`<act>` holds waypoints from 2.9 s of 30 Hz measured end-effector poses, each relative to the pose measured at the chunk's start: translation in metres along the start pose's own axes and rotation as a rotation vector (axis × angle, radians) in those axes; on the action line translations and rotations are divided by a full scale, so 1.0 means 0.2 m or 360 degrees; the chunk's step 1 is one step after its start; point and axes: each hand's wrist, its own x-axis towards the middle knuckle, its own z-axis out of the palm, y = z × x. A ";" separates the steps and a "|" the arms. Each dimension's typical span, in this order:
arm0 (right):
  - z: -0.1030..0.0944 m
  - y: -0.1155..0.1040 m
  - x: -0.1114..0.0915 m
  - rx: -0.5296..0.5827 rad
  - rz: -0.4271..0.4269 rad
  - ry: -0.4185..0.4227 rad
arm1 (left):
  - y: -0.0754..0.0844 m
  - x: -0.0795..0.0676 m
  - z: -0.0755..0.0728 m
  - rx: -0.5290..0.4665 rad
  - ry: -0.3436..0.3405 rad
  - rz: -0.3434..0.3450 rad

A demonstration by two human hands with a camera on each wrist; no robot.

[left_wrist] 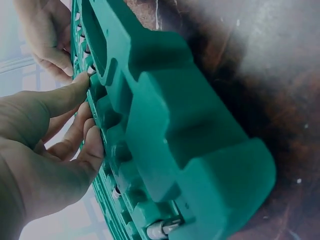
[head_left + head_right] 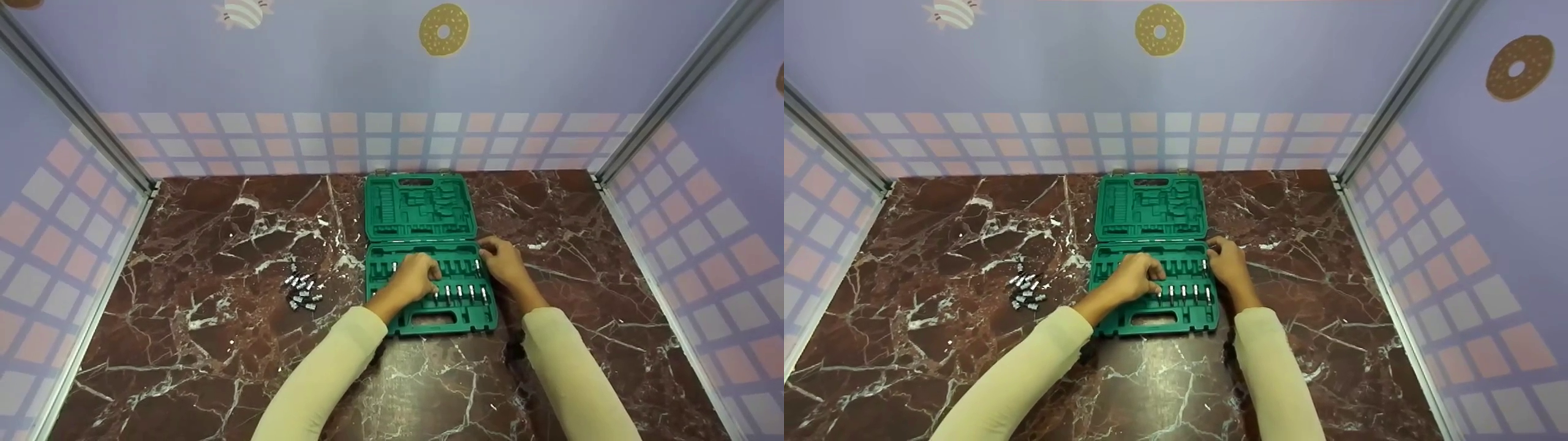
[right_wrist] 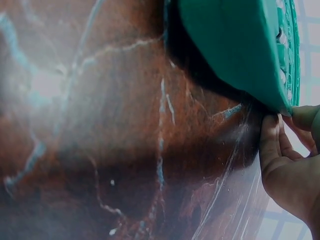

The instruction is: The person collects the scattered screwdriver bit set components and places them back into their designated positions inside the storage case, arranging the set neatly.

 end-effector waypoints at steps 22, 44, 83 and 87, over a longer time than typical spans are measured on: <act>-0.01 0.01 0.00 0.0014 -0.0019 -0.0008 | -0.03 -0.03 -0.06 -0.0140 -0.0002 0.0167; 0.00 0.00 -0.01 0.0035 0.0015 -0.0016 | -0.17 -0.22 -0.39 -0.0261 0.0304 0.0168; -0.01 0.00 0.00 0.0008 0.0009 -0.0033 | -0.80 -0.54 -0.78 -0.0207 0.0896 -0.0455; 0.00 0.00 0.00 0.0023 0.0013 -0.0040 | -0.84 -0.54 -0.77 -0.0164 0.0855 -0.0558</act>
